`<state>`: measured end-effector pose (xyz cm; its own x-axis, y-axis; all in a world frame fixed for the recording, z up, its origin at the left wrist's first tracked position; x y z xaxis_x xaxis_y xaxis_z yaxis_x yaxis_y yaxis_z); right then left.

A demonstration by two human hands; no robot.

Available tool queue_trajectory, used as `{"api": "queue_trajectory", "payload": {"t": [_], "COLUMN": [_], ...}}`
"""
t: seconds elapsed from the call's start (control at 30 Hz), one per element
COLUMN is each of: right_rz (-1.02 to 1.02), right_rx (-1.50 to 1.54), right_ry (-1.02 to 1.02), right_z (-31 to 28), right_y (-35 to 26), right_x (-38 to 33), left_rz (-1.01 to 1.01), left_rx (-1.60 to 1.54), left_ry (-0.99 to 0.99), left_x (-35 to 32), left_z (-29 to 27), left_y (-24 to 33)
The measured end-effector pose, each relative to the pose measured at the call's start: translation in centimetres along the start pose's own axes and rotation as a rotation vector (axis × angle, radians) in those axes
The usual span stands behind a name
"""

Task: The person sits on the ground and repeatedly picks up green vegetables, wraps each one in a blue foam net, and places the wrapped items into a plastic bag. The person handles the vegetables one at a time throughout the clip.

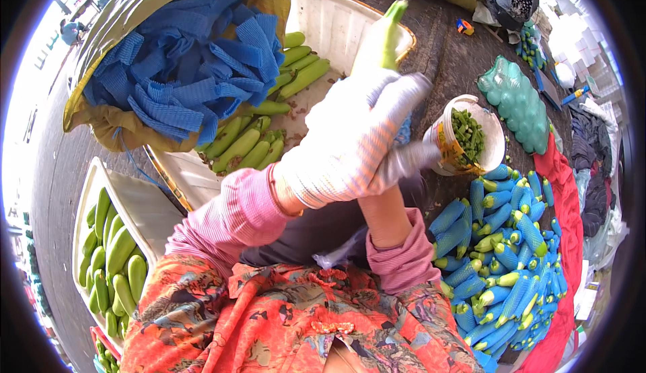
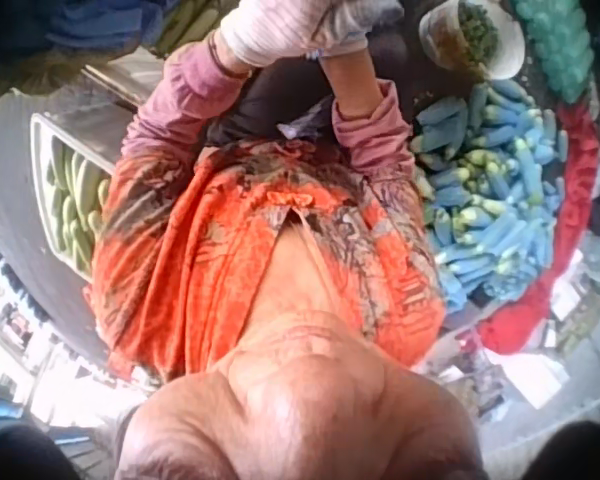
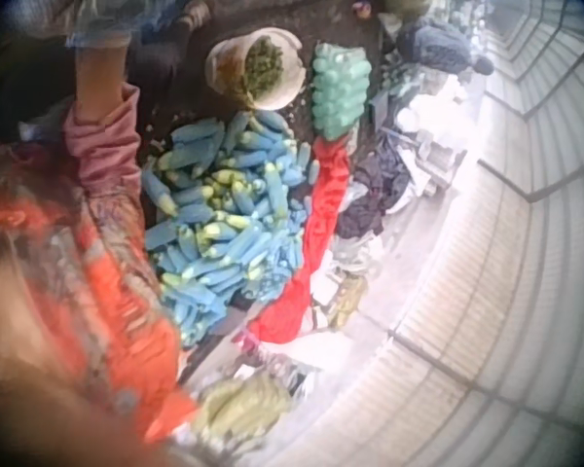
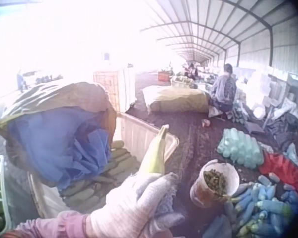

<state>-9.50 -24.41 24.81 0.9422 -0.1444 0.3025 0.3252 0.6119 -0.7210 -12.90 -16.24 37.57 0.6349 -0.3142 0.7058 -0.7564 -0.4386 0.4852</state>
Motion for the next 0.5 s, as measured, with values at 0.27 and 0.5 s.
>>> {"api": "queue_trajectory", "payload": {"t": [0.27, 0.5], "right_rz": [0.214, 0.074], "right_rx": [0.569, 0.276], "right_ry": [0.156, 0.196], "right_z": [0.8, -1.6], "right_y": [-0.3, -4.9], "right_x": [-2.0, -0.8], "left_rz": [0.086, -1.021], "left_rx": [0.646, -0.934], "left_ry": [-0.031, -0.116], "left_x": [-3.3, -6.2], "left_z": [-2.4, -0.2], "left_y": [-9.9, -7.3]}}
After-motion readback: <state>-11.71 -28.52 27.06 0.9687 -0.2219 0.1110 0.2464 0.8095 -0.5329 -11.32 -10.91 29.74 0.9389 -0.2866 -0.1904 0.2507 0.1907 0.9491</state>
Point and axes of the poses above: each hand's wrist, its own x-axis towards the middle knuckle, its own z-axis out of the palm, y = z × x, the point moved 4 cm from there along x, towards the middle knuckle, and after that the axes turned 13 degrees about -z, right-handed, at the moved point
